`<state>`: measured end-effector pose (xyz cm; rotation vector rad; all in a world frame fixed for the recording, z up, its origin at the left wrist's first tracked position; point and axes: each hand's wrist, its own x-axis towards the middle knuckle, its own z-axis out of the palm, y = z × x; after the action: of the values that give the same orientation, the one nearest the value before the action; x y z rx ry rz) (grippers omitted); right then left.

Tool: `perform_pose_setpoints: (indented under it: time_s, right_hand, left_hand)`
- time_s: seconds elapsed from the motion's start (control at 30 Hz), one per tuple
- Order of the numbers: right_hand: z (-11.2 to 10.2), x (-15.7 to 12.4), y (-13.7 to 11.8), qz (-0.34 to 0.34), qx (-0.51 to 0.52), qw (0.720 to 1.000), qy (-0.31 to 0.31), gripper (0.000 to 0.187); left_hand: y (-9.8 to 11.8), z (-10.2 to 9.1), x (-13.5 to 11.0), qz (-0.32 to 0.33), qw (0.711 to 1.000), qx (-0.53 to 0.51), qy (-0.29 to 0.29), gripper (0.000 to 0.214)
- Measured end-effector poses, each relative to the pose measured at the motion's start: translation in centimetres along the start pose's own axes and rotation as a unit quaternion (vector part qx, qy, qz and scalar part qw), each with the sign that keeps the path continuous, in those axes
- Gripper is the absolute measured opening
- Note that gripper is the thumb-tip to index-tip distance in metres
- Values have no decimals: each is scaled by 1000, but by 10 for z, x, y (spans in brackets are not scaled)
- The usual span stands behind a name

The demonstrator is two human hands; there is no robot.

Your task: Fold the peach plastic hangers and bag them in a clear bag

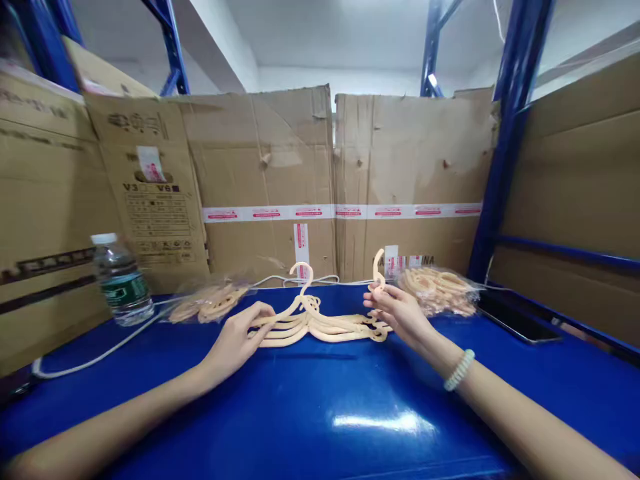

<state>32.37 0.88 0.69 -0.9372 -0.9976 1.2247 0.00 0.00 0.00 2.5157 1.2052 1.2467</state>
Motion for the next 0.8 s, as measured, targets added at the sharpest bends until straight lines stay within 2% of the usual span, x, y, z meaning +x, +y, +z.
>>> perform_pose_setpoints:
  time_s: [0.23,0.37,0.57,0.7,0.8]
  right_hand:
    - [5,-7,3,12,-65,996,-60,28]
    - [3,-4,5,-8,-112,991,-80,36]
    - [4,-5,2,8,-172,979,-107,43]
    - [5,-6,1,6,-158,977,-142,39]
    - [4,-5,2,46,-130,977,-164,39]
  left_hand:
    - [-3,7,-8,31,1000,-6,5,13]
    - [-4,7,-9,20,1000,-12,0,13]
    - [-6,6,-9,-10,1000,-19,-5,8]
    - [-8,7,-8,-14,1000,-25,-2,7]
    - [-8,8,-8,-11,1000,-22,0,6]
